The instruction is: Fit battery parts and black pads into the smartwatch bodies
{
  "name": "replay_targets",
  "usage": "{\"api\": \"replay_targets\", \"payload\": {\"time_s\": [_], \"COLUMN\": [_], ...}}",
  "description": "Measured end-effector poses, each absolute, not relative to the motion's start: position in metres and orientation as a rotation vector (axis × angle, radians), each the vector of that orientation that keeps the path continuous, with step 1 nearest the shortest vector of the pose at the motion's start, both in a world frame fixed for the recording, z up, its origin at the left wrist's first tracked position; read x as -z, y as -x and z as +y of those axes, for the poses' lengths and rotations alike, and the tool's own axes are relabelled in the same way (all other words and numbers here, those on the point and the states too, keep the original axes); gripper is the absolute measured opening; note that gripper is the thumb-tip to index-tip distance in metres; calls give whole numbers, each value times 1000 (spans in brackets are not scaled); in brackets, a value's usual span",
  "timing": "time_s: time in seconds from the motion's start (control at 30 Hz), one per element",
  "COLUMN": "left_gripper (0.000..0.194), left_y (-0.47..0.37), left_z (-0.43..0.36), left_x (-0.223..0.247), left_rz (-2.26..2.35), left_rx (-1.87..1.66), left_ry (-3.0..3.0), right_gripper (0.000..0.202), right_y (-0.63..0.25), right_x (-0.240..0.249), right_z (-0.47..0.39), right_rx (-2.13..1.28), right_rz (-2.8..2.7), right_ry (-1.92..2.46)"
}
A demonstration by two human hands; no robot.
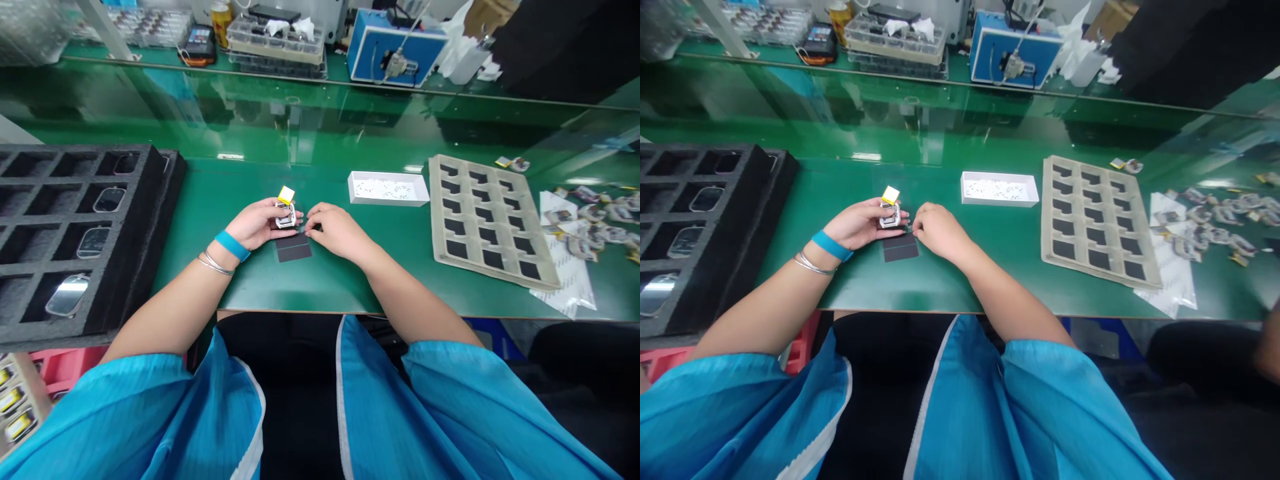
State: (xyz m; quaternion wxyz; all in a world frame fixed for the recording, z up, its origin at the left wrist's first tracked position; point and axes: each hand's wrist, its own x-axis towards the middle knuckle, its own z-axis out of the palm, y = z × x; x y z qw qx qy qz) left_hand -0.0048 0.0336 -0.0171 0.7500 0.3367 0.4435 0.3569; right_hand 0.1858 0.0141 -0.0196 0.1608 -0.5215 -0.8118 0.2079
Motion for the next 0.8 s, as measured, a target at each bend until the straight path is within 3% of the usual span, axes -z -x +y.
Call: {"api": "replay_targets", "payload": {"time_s": [0.53, 0.8], "left_gripper": [15, 16], "left_y": [1, 1], "left_z": [29, 29], "left_x": [11, 11], "left_rz": [975, 990], "left_rx": [-756, -758], "left_ry": [-731, -724], "right_gripper": [13, 13], "right_y": [-179, -186], "right_x": [32, 26], "right_z": [16, 9], "right_rx": [-662, -687], "right_rz": [-2161, -2344], "right_ry": [1528, 1408]}}
